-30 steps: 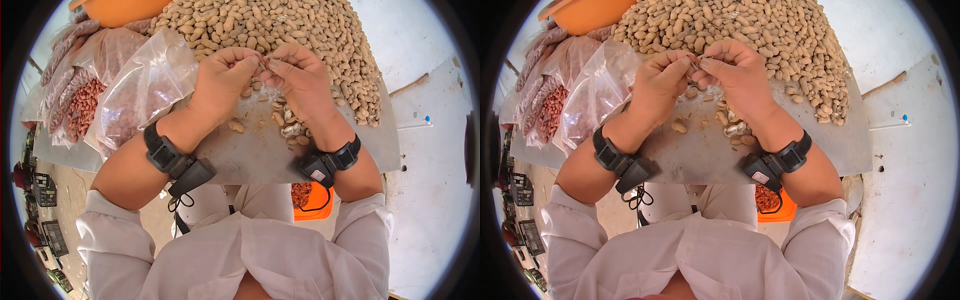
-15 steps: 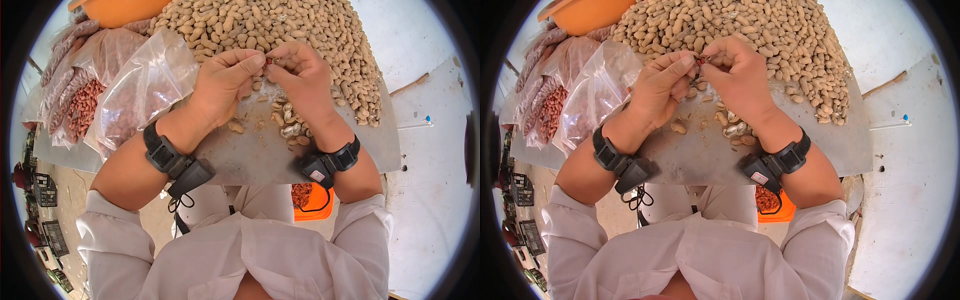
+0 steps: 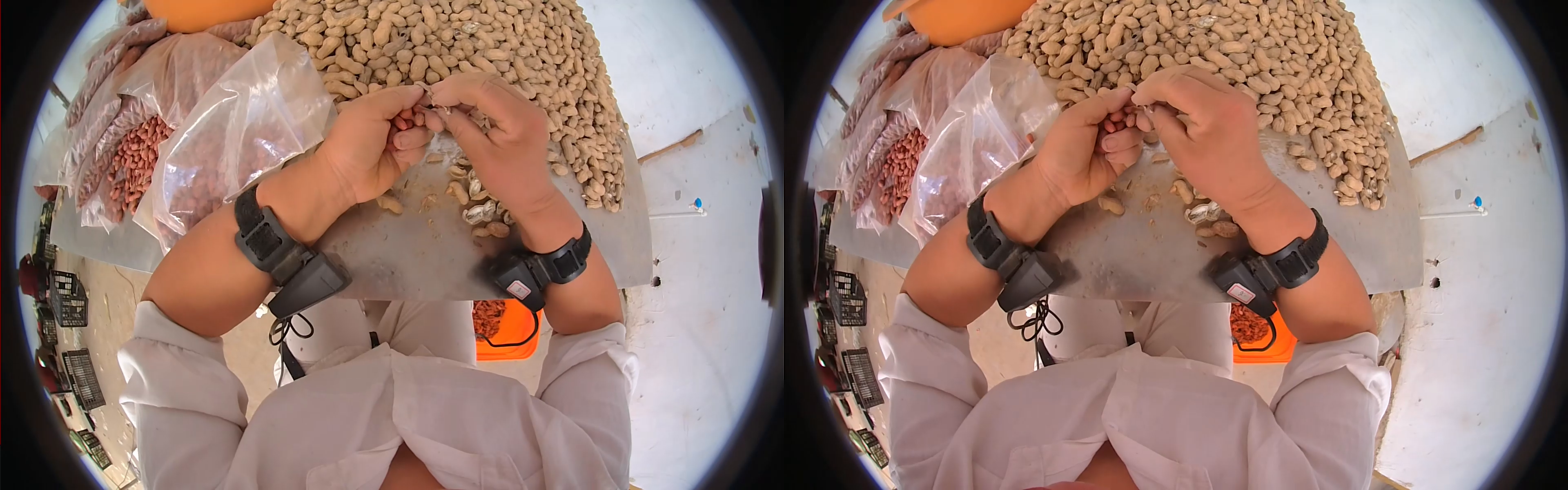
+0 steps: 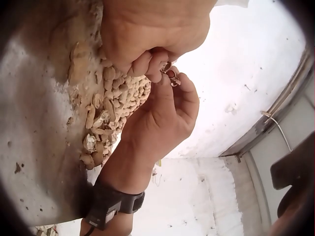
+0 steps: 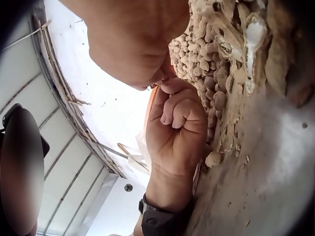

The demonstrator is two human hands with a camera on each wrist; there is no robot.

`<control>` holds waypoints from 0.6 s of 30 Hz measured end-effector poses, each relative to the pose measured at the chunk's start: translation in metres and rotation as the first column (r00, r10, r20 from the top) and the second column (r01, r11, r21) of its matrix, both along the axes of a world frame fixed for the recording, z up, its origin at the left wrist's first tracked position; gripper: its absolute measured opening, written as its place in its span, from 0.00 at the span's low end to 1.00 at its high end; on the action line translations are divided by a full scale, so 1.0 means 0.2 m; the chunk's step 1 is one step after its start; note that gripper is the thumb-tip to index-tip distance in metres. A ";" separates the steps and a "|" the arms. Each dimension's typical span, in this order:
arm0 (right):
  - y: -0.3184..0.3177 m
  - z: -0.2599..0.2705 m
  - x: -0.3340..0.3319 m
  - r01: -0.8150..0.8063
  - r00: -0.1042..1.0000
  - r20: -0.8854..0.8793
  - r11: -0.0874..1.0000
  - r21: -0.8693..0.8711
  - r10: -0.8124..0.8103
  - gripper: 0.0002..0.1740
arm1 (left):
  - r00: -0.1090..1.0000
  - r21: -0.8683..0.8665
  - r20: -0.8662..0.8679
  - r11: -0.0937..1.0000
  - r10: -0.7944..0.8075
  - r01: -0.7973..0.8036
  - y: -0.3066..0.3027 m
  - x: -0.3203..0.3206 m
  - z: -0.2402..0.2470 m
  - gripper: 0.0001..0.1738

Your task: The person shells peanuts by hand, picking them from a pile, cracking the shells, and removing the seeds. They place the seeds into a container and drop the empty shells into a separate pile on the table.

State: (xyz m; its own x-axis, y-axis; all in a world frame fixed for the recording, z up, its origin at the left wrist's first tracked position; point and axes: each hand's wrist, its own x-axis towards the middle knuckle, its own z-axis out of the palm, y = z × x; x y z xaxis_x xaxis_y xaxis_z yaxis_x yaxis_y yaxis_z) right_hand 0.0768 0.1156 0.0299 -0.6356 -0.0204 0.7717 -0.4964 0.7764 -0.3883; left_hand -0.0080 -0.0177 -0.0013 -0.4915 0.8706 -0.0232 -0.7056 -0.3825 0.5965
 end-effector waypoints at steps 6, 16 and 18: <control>0.01 -0.03 0.00 -0.047 0.994 0.088 0.984 -0.175 0.063 0.08 | 0.998 -0.012 0.053 1.000 -0.019 0.020 0.00 0.00 0.01 0.14; 0.02 -0.02 0.00 -0.046 0.985 0.154 0.983 -0.175 0.074 0.06 | 0.999 -0.089 0.050 0.996 -0.011 0.015 0.00 0.02 0.03 0.15; 0.00 -0.01 0.02 -0.035 0.979 0.186 0.962 -0.270 0.088 0.05 | 0.999 -0.084 0.048 0.996 -0.014 0.018 0.00 0.01 0.02 0.13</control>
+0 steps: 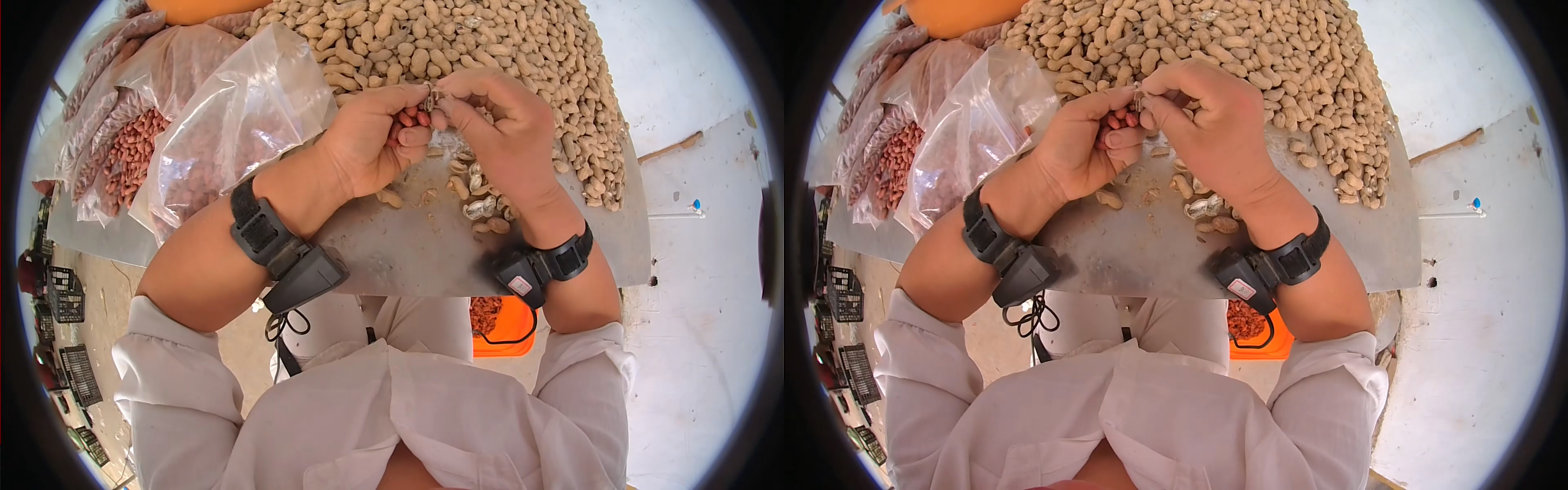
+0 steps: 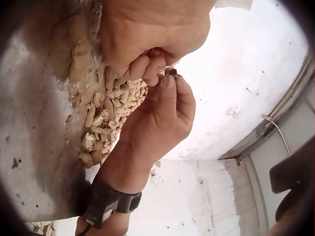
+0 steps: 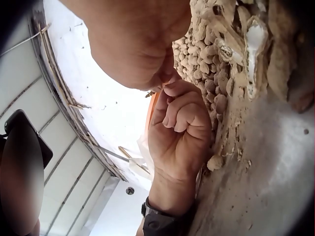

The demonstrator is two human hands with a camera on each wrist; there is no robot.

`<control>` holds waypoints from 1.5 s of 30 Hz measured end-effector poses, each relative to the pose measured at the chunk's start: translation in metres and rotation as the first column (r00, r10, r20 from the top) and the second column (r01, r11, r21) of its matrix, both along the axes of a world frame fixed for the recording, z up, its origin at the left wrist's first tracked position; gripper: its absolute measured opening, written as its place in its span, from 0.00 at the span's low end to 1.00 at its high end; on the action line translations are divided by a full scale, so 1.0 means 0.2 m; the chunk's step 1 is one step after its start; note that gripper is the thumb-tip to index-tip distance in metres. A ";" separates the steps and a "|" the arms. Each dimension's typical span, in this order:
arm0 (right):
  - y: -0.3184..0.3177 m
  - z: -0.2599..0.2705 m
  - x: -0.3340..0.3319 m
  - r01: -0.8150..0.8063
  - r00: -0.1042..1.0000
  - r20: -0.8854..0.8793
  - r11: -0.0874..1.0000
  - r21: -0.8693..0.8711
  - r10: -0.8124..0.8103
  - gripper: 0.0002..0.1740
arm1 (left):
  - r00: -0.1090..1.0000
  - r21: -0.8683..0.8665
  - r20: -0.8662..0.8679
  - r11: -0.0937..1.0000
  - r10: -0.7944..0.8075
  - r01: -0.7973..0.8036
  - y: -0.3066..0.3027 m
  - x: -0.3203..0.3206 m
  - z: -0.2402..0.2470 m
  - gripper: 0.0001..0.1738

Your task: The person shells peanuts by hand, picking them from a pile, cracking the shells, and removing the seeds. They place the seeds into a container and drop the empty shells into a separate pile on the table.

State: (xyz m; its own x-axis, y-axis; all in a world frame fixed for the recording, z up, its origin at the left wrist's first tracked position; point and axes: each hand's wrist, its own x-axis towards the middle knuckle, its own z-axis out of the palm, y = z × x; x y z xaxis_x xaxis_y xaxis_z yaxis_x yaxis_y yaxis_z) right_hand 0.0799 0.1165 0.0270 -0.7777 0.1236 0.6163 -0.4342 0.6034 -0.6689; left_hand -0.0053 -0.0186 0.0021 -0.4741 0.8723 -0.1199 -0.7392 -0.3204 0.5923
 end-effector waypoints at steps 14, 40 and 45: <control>0.07 -0.01 -0.01 -0.168 0.972 0.137 0.973 -0.158 0.190 0.05 | 0.979 -0.060 -0.167 0.992 -0.117 0.108 -0.01 -0.03 -0.03 0.07; -0.04 -0.02 0.01 -0.559 0.814 0.440 0.719 0.414 0.379 0.11 | 0.975 0.100 -0.032 0.972 0.218 -0.214 -0.03 -0.12 -0.02 0.17; -0.08 -0.06 0.00 -0.492 0.856 0.409 0.741 0.457 0.315 0.09 | 0.969 0.063 -0.091 0.972 0.229 -0.224 -0.02 -0.10 -0.01 0.16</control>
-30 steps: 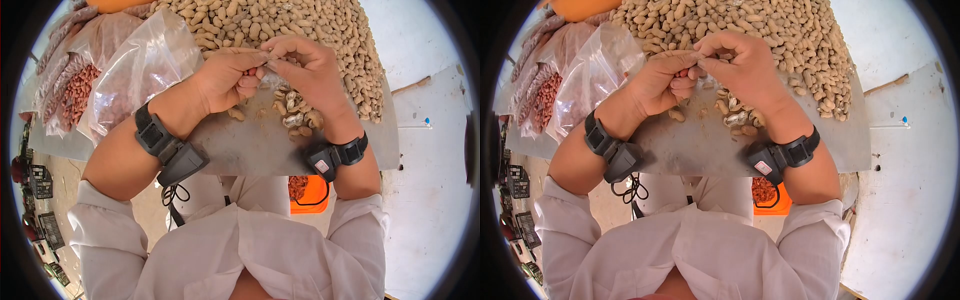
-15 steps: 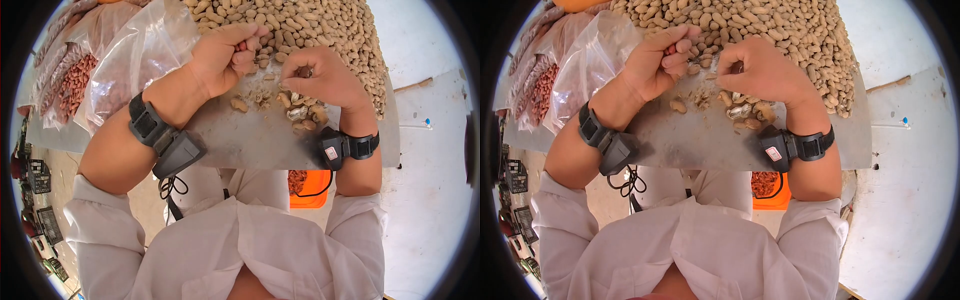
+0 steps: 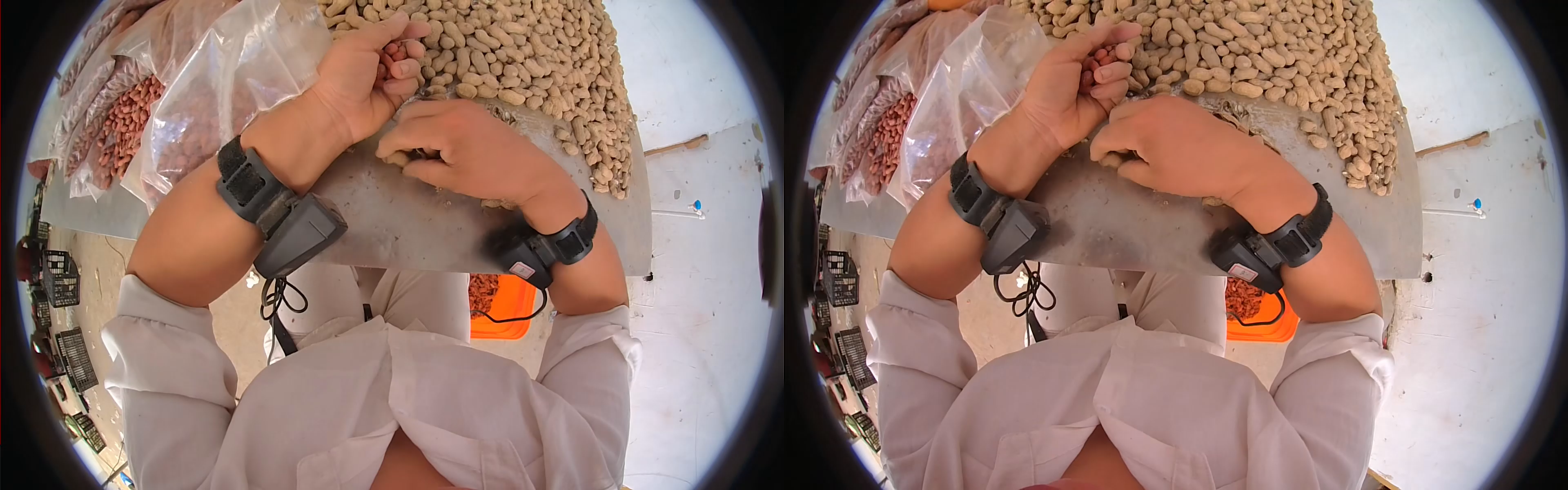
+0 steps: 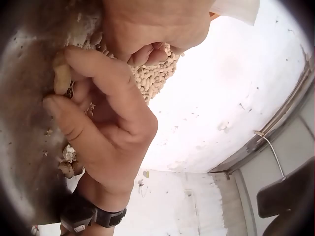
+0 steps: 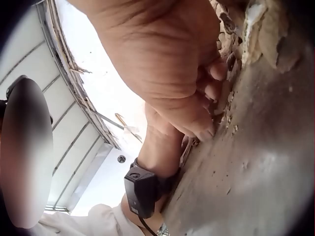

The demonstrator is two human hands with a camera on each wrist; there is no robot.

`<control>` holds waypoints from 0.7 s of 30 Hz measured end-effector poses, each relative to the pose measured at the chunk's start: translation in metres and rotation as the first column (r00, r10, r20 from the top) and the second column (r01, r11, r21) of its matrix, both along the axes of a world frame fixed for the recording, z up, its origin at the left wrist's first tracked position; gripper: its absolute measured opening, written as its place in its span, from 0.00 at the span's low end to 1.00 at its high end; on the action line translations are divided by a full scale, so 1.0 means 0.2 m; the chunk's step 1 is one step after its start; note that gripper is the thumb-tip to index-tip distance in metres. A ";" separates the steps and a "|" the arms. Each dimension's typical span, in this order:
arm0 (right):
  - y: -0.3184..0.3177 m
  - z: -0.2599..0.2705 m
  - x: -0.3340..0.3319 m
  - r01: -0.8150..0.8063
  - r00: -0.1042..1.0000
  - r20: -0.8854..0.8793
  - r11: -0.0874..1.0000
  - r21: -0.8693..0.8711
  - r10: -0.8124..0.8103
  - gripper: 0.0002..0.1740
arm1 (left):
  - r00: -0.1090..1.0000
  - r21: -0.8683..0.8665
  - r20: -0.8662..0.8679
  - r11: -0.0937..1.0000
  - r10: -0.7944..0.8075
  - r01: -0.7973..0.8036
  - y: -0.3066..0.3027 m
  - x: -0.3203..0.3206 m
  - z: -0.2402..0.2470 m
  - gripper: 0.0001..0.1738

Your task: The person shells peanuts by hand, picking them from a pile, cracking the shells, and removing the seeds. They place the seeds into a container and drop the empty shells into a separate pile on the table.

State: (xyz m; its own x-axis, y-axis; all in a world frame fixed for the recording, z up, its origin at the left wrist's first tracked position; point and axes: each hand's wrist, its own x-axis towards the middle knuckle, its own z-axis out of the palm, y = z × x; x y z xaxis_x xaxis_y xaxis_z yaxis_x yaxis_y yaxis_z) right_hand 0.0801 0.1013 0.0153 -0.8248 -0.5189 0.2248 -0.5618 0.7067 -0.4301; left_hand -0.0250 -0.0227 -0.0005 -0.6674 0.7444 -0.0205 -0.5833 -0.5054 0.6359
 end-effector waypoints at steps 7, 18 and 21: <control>0.07 0.04 0.01 0.345 0.938 0.121 0.851 -0.397 -0.324 0.06 | 0.983 -0.123 -0.181 0.992 0.003 -0.026 0.00 0.03 0.01 0.12; 0.17 0.10 0.00 0.444 0.890 0.298 0.503 -0.742 -0.345 0.09 | 0.734 -0.306 -0.678 0.924 -0.042 -0.230 0.01 0.12 0.01 0.15; 0.15 0.09 0.00 0.379 0.921 0.267 0.500 -0.778 -0.283 0.08 | 0.728 -0.304 -0.684 0.924 -0.044 -0.230 0.00 0.13 0.03 0.15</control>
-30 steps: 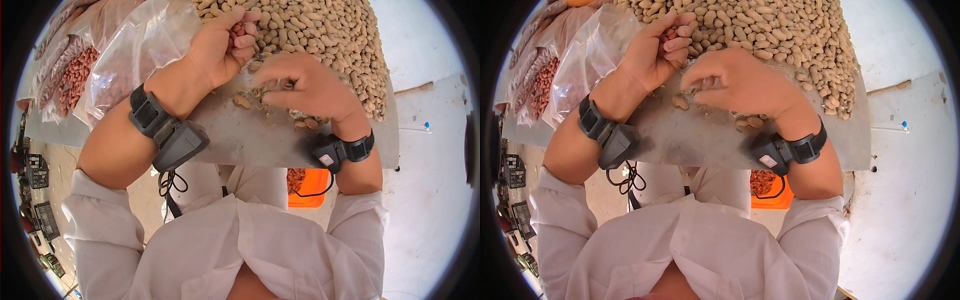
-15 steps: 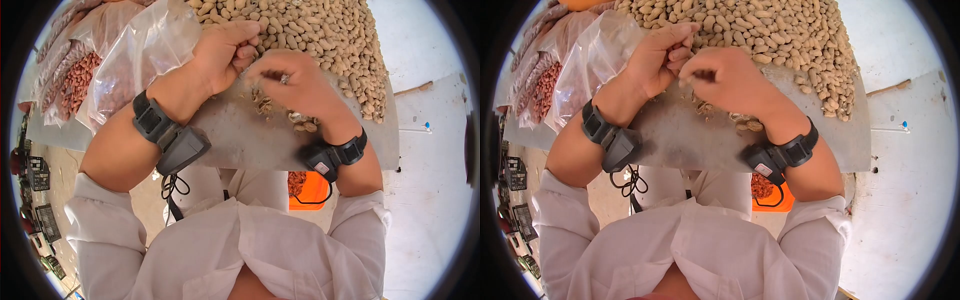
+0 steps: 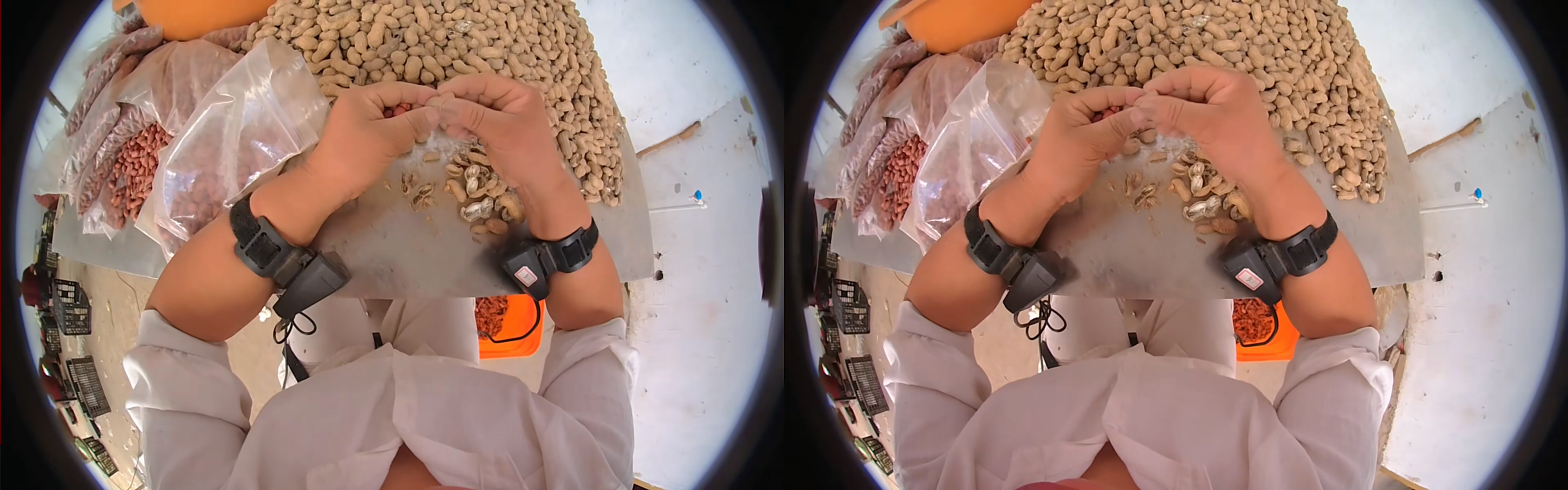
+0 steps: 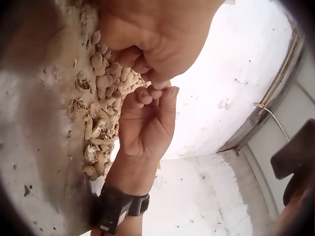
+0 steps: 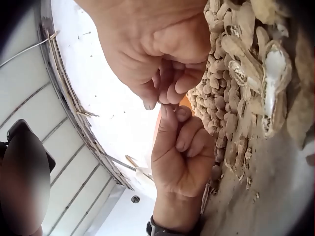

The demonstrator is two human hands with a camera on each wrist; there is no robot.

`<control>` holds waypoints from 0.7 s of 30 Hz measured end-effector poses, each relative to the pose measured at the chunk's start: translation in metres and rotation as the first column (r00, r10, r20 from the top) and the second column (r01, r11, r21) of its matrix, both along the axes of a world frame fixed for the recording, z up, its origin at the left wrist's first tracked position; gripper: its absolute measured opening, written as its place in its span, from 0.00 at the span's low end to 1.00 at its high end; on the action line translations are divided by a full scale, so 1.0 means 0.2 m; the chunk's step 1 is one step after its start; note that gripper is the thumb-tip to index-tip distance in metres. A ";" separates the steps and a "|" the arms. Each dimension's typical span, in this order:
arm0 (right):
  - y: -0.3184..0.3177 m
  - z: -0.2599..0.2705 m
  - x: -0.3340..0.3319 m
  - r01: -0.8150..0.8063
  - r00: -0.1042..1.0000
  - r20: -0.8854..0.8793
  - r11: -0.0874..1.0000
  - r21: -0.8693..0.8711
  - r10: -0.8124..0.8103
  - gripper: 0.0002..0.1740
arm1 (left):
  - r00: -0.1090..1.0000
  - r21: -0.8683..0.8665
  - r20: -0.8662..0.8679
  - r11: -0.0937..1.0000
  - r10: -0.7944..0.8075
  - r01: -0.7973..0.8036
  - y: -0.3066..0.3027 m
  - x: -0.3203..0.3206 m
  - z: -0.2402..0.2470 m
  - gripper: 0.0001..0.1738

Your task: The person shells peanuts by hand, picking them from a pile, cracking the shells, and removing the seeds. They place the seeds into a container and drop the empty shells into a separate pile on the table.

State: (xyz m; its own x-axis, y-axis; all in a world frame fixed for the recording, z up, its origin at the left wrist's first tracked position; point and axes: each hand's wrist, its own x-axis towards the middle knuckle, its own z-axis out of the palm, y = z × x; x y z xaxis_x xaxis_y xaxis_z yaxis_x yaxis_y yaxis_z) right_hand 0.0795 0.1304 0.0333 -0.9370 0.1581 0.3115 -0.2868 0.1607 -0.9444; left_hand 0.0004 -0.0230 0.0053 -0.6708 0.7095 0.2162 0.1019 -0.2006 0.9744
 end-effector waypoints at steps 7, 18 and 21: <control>0.00 -0.03 -0.01 0.048 0.999 -0.024 0.997 0.064 -0.046 0.08 | 0.984 0.011 -0.175 1.000 0.023 -0.022 0.01 -0.02 -0.04 0.14; -0.06 -0.09 -0.02 0.059 0.996 -0.055 0.988 -0.145 -0.068 0.09 | 0.996 0.018 -0.075 0.999 0.049 -0.048 0.01 0.00 -0.01 0.11; -0.08 -0.08 -0.02 0.040 0.997 -0.047 0.956 -0.292 -0.056 0.09 | 0.976 0.156 0.202 0.987 -0.080 0.049 0.02 -0.02 -0.04 0.12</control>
State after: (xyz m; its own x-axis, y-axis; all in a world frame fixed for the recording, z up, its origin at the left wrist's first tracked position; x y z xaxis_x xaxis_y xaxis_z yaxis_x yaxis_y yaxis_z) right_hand 0.0757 0.1148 0.0171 -0.9093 0.2936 0.2950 -0.3371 -0.1039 -0.9357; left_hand -0.0040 -0.0188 -0.0020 -0.6660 0.7228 0.1845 -0.1165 -0.3451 0.9313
